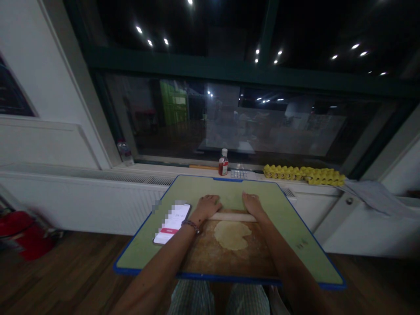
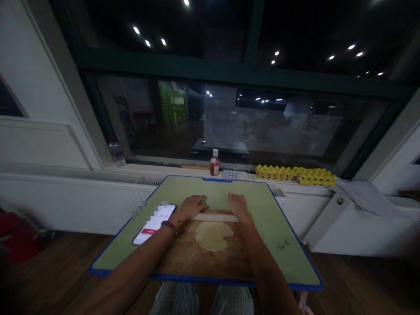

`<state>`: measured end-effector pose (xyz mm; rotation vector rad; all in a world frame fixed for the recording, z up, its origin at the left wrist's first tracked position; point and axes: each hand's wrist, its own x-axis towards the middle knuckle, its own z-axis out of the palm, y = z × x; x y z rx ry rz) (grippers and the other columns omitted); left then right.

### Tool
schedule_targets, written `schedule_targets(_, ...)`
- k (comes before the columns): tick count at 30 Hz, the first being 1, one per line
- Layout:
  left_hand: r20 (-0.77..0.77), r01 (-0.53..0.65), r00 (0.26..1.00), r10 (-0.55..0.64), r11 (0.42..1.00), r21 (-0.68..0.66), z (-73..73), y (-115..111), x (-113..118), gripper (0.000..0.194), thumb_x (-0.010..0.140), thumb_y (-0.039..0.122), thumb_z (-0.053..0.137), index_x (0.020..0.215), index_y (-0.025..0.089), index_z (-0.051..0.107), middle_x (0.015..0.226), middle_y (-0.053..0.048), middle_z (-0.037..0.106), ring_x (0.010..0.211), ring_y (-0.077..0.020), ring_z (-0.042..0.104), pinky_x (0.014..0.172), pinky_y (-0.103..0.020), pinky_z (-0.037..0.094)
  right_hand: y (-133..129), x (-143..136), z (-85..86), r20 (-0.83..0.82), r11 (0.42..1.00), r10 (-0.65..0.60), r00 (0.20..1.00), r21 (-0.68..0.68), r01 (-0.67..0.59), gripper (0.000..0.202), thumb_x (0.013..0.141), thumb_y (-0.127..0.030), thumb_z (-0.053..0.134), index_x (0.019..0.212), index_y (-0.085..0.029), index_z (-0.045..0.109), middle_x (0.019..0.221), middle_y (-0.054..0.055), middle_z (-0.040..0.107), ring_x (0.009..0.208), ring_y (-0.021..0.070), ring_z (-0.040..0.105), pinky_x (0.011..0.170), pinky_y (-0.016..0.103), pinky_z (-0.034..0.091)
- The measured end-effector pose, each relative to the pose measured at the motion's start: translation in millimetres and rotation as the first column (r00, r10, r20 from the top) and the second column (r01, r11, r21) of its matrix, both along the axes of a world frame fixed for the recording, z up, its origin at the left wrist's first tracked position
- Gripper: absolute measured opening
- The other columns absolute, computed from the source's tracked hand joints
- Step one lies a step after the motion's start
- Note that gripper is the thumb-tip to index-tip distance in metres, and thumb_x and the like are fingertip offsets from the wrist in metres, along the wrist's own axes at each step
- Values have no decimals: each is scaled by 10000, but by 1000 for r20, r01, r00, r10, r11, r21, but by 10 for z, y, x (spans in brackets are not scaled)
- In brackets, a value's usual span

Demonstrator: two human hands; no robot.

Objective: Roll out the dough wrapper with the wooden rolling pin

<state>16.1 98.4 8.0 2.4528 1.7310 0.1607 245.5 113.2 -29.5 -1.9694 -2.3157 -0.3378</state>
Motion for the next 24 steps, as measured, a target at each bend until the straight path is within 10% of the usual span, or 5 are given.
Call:
schedule_targets(6, 11, 19, 1000, -18, 994, -110, 4, -41, -3, 621, 952, 446, 409, 1513, 192, 331, 1597, -112, 297, 1467, -291, 246, 1178, -469, 191, -123, -45, 47, 46, 999, 28, 999, 23, -29, 395, 982, -115, 318, 1275, -101, 582, 1185, 182, 673, 1112, 246, 620, 1029, 437, 360)
schedule_targets(24, 74, -16, 997, 8, 994, 104, -47, -46, 379, 363, 936, 418, 477, 1216, 228, 608, 1322, -83, 614, 1258, -275, 499, 1045, -420, 388, -150, -138, 63, -131, 990, -71, 989, 111, 86, 418, 1021, -291, 307, 1138, -130, 675, 1156, 166, 685, 1173, 252, 548, 1038, 419, 308)
